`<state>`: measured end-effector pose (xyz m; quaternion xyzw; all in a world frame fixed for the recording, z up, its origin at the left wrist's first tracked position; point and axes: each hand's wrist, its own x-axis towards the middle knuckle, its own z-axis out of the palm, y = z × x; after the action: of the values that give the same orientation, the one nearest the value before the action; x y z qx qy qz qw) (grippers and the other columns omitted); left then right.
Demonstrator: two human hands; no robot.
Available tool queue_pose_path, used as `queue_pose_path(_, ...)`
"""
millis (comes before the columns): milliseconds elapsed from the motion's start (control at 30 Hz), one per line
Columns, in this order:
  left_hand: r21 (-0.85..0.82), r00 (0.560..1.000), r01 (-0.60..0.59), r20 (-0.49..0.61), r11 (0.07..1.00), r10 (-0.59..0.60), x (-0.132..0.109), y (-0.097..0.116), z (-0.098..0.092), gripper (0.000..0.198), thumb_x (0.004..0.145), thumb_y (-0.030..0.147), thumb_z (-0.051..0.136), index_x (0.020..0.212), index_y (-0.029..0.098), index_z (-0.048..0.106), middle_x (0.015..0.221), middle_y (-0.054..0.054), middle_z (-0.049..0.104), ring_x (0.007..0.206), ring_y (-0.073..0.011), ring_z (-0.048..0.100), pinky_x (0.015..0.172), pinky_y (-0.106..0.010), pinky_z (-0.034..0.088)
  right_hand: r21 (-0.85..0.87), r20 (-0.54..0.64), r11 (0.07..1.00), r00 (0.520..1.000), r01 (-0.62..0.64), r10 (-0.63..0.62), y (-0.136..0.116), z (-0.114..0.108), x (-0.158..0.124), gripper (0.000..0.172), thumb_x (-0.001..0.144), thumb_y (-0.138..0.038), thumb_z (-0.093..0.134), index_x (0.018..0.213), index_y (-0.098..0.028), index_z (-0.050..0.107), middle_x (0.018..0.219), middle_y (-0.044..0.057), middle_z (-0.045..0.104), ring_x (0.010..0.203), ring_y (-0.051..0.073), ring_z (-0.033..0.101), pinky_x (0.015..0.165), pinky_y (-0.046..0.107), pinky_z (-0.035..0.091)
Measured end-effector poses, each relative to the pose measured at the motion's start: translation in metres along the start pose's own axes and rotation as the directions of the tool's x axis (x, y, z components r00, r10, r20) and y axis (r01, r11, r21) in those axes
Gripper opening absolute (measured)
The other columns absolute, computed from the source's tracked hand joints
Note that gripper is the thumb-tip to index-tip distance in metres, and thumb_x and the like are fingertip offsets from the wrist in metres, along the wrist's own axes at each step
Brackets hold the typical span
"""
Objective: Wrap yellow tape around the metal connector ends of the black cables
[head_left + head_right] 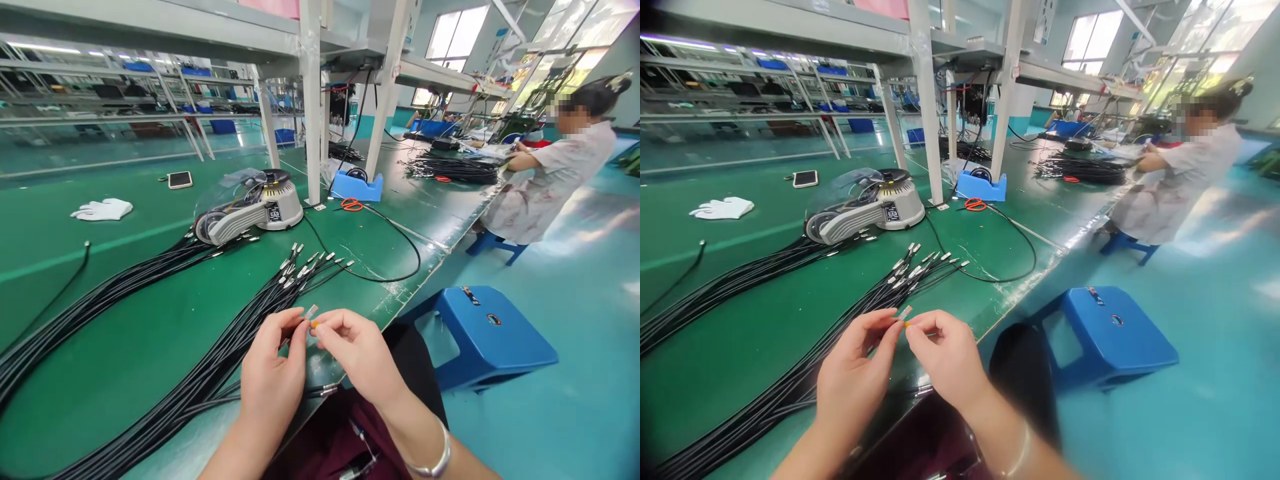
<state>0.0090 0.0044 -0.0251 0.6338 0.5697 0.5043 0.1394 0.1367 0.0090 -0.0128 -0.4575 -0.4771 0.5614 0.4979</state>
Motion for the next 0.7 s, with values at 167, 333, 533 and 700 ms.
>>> queue_pose_path(167,0.025,0.997,-0.072,-0.037,0.997,0.073,-0.0022,-0.0018,-0.0027,0.003,0.083,0.018,0.058,0.083,0.021,0.060,0.076,0.004,0.067,0.067,-0.0098,0.063,0.063,-0.021,0.050,-0.017,-0.021,1.000,1.000,-0.004,0.004,-0.0015,0.0051,0.0018,0.016,0.075,-0.031,0.065,0.066,-0.018,0.064,0.084,0.005,0.068,0.074,0.016,0.061,0.071,0.028,0.050)
queue_pose_path(333,0.058,0.975,-0.213,-0.049,0.975,0.216,-0.0016,-0.0022,-0.0051,0.011,0.084,0.012,0.056,0.084,0.022,0.061,0.078,0.003,0.067,0.070,-0.0091,0.063,0.067,-0.021,0.049,-0.038,-0.024,0.999,1.000,0.003,-0.004,-0.0016,0.0067,0.0031,0.017,0.077,-0.032,0.064,0.068,-0.017,0.065,0.080,0.005,0.068,0.074,0.017,0.061,0.070,0.029,0.050)
queue_pose_path(533,0.089,0.959,-0.275,-0.049,0.957,0.280,-0.0004,-0.0002,-0.0063,0.015,0.083,0.008,0.055,0.086,0.022,0.062,0.080,0.003,0.067,0.071,-0.0080,0.063,0.068,-0.020,0.049,-0.074,-0.038,0.997,0.999,0.006,-0.009,-0.0035,0.0072,0.0041,0.017,0.077,-0.032,0.064,0.069,-0.017,0.065,0.074,0.003,0.067,0.070,0.016,0.060,0.068,0.028,0.049)
queue_pose_path(700,0.103,0.955,-0.291,-0.034,0.951,0.296,0.0000,0.0000,-0.0076,0.017,0.084,0.009,0.054,0.087,0.022,0.063,0.079,0.002,0.066,0.070,-0.0087,0.062,0.066,-0.020,0.049,-0.081,-0.053,0.997,0.999,-0.006,0.002,-0.0059,0.0093,0.0048,0.017,0.076,-0.032,0.064,0.067,-0.018,0.065,0.071,0.003,0.066,0.068,0.016,0.060,0.067,0.028,0.048)
